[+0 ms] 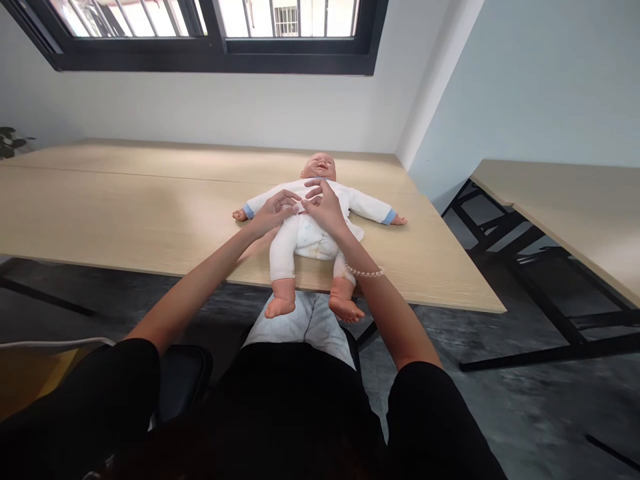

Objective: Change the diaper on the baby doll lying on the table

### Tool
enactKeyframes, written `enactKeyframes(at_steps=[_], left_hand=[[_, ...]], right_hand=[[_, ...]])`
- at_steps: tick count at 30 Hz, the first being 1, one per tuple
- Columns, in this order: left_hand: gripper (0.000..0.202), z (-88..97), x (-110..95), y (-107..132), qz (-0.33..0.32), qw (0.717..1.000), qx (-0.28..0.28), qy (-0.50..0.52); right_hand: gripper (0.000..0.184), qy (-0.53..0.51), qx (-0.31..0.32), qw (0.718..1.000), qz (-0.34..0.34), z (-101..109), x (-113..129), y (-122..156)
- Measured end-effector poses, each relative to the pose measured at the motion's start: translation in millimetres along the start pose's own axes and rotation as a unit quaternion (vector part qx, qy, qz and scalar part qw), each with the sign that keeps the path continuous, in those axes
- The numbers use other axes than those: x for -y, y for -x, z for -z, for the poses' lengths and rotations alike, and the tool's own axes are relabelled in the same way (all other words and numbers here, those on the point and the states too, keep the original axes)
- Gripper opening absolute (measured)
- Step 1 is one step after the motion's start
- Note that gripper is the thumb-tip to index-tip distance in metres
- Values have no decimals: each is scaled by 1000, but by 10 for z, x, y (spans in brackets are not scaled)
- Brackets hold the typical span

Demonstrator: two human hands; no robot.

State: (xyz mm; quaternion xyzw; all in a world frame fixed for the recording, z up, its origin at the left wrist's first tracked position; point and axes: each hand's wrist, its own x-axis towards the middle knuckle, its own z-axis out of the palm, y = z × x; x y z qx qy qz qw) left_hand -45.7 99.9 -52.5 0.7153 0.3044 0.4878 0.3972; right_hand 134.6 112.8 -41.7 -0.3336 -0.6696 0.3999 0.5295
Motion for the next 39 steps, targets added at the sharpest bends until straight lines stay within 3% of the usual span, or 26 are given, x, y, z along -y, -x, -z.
enactKeyframes(at_steps=[7,15,19,26,34,39], left_hand=[[28,-17,30,2,-8,997,10,-76],[19,2,25,40,-56,986,8,-154],[25,-4,23,54,-89,980,-5,-177],[44,-92,-64,82,-109,962,23,-250],[54,-120,-149,111,-66,963,62,-254],[53,-154,-250,137,-44,953,110,-281]], right_hand=[[42,133,-50,987,70,30,62,69],[45,155,-41,987,5,78,126,77],[46,147,-42,988,-9,80,118,66],[49,130,-72,989,-15,86,-20,-3],[41,137,-77,987,-18,95,-85,-12],[35,59,-120,991,-27,104,-78,-18]])
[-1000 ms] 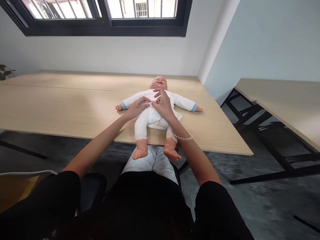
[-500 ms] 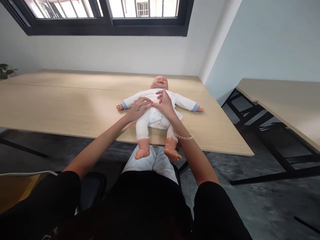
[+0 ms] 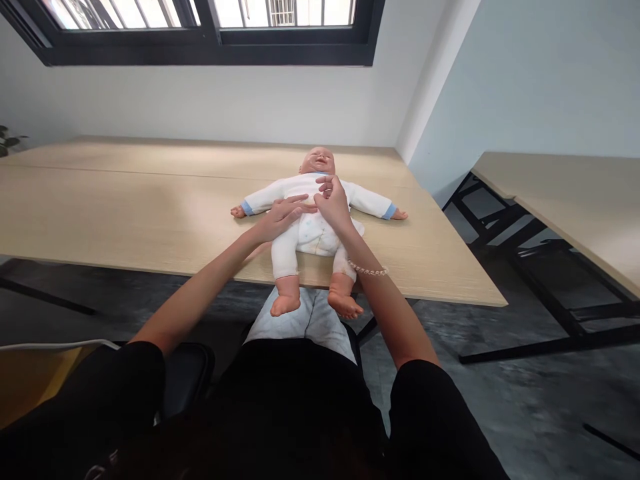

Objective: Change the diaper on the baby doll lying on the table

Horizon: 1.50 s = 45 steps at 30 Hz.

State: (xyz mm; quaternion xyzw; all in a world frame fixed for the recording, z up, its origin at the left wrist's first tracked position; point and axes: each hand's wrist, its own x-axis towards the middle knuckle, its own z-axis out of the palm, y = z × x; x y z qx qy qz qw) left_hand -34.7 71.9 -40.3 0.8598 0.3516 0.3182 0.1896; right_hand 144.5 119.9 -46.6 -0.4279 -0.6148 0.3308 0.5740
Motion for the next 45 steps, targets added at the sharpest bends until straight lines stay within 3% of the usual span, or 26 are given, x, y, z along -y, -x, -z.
enactKeyframes(at_steps=[8,14,18,25,31,34,37,41,45], left_hand=[[52,-1,-20,-43,-11,997,70,4],[57,-41,23,-25,-38,999,9,37],[64,-35,35,-36,-53,996,26,65],[70,-8,-188,-73,-3,994,86,-69],[70,-125,-319,-26,2,994,50,-99],[67,-137,-352,50,10,995,12,-100],[58,-136,-383,94,2,991,-27,-130],[36,-165,-405,67,13,984,-55,-171],[36,-220,-394,6,31,981,-69,-180]], right_hand=[[24,-54,-12,998,-16,-41,64,13],[20,-73,-2,997,-7,1,77,15],[21,-110,16,993,-42,39,95,-18],[22,-182,81,974,-109,62,153,-9],[22,-185,88,974,-93,126,238,42],[20,-107,57,993,-8,239,252,142],[12,49,-1,996,79,392,196,299],[7,216,22,965,149,516,116,480],[10,300,57,930,203,493,100,531]])
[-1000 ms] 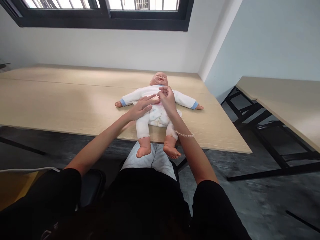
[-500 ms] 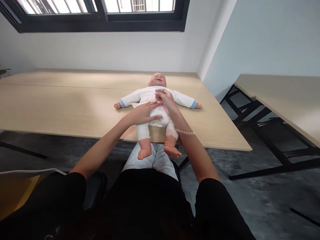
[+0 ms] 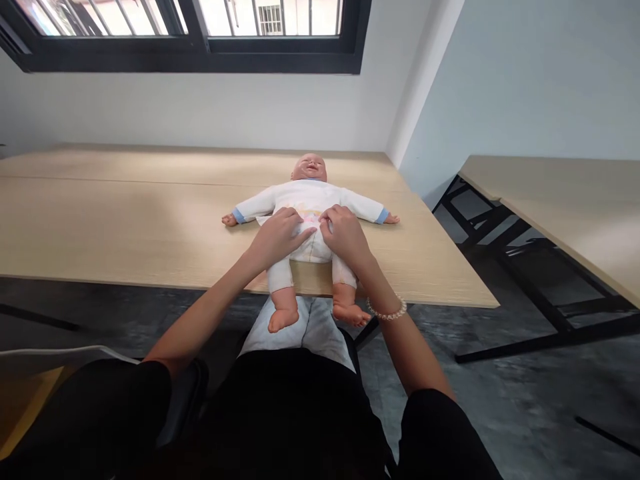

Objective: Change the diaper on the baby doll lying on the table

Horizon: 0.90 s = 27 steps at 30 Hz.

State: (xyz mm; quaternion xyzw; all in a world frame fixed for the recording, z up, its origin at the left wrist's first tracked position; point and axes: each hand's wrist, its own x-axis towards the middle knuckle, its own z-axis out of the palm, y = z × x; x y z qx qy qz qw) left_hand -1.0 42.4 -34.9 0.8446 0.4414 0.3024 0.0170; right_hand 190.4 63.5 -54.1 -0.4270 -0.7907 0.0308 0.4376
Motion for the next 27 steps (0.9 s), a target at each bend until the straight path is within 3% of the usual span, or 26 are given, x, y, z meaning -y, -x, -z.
enactKeyframes(at_steps=[9,15,21,27], left_hand=[[35,-58,43,-187,20,999,8,-35],[33,26,-6,-117,33,995,13,-94],[34,117,30,-29,45,997,12,-55],[34,156,177,351,66,992,-36,102]], right_hand=[[13,31,-8,999,-9,-76,-36,-25],[10,36,-10,999,-13,-10,-67,5],[18,4,-4,1000,-11,100,-51,64],[42,-61,11,997,-36,391,60,382]])
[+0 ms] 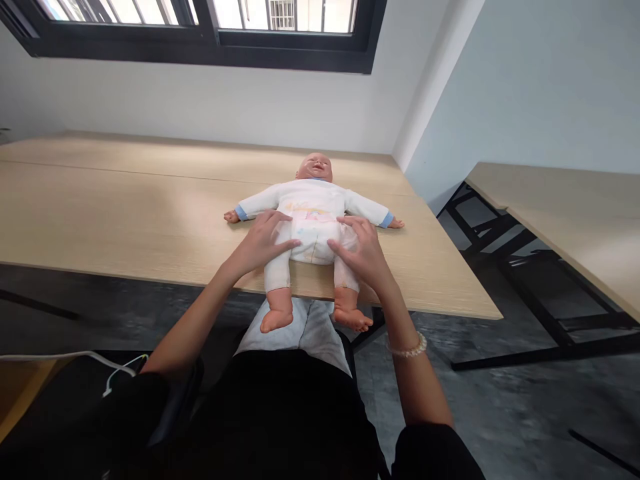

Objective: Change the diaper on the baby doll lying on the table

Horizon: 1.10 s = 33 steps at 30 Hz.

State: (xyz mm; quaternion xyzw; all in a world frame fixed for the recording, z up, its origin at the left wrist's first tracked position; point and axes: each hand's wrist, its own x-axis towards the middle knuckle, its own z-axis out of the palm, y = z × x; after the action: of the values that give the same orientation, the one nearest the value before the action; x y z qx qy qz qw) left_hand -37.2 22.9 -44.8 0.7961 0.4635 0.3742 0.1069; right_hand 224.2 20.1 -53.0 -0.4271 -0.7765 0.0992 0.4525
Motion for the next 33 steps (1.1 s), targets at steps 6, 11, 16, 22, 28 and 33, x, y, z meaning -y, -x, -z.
enactKeyframes(at_steps=[6,11,16,22,28,33], left_hand=[[29,-65,-67,184,14,996,-48,68],[28,-121,-242,133,69,996,-58,18],[21,-152,-171,105,82,994,-54,42],[22,-192,-61,38,48,995,-36,77],[18,-160,-142,96,37,995,-80,55],[21,-131,-118,122,81,977,-101,172]], right_hand=[[26,1,6,999,-34,43,102,241],[18,49,-8,997,-57,-30,140,216],[22,43,-16,995,-88,-56,104,198],[20,7,3,998,-56,-95,-21,142],[19,-4,-19,999,-43,-71,-5,138],[31,-40,10,997,-69,26,35,190]])
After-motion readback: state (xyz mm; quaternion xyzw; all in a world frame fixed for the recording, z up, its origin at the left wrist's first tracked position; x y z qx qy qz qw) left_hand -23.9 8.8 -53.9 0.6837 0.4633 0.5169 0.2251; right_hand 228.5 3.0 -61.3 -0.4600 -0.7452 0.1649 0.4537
